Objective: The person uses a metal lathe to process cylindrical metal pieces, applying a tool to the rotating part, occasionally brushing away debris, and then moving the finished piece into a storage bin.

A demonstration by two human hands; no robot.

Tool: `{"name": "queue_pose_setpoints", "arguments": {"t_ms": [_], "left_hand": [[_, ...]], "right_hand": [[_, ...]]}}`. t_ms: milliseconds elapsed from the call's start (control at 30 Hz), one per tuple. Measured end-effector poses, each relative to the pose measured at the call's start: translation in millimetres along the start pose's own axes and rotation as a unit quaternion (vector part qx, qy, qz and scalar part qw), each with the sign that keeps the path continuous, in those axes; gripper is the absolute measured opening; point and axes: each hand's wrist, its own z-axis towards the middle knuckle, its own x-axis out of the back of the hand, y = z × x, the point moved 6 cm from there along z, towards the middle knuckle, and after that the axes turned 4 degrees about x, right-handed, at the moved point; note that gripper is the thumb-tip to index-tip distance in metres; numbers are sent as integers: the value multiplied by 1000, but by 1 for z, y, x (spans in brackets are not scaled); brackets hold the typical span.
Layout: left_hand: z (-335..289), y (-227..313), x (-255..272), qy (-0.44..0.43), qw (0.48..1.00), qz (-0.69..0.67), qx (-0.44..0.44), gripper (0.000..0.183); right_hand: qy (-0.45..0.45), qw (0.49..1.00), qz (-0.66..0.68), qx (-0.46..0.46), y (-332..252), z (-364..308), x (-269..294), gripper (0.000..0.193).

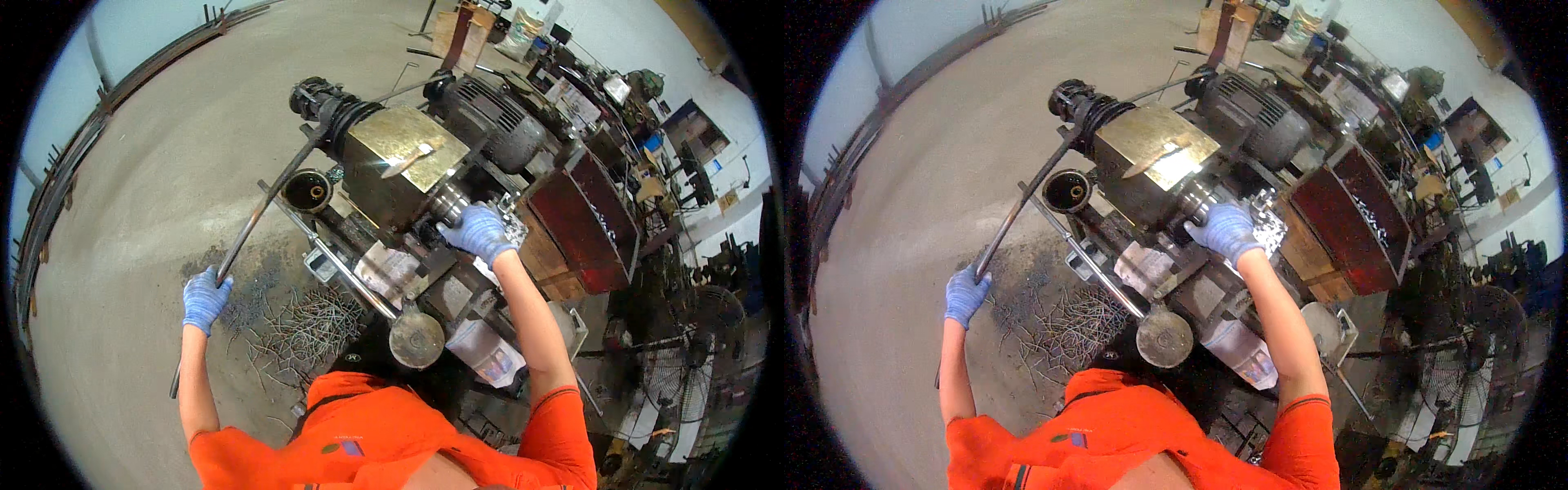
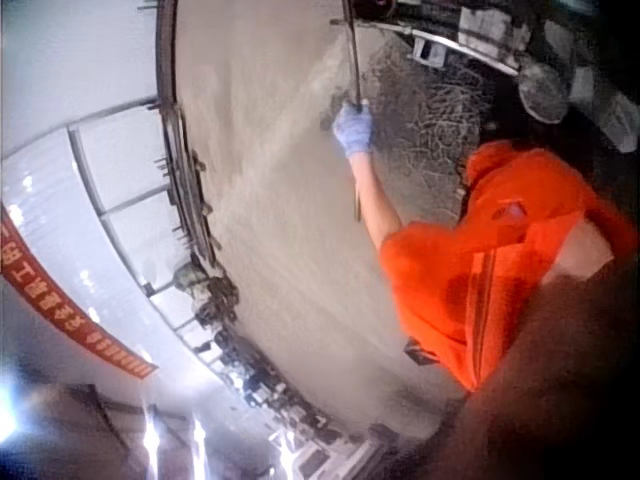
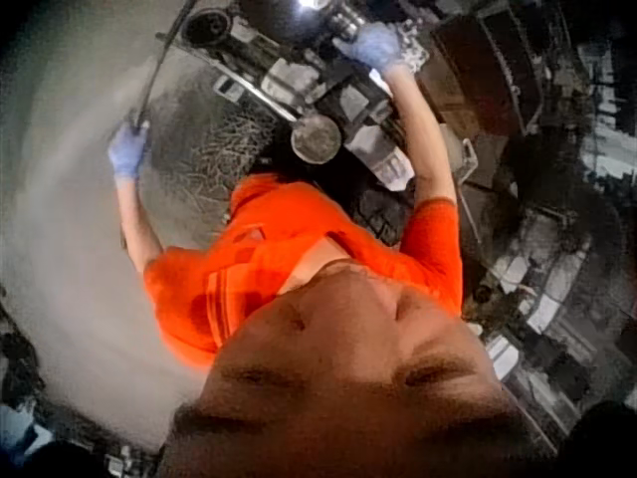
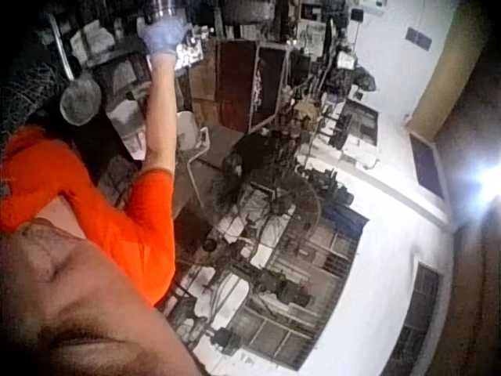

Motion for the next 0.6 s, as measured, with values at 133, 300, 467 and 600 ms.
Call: {"name": "queue_pose_setpoints", "arguments": {"t_ms": [133, 300, 467, 600], "left_hand": [[45, -11, 2, 88, 987, 111, -79, 16], [173, -87, 19, 202, 942, 246, -105, 15], [182, -91, 9, 237, 949, 207, -8, 18], [179, -68, 15, 123, 981, 66, 132, 25]], "right_hand": [[3, 1000, -3, 1, -2, 1, 2, 60], [40, 999, 30, 21, -3, 3, 2, 60], [50, 999, 11, -13, 6, 4, -5, 63], [39, 999, 27, 0, 3, -3, -4, 57]]}}
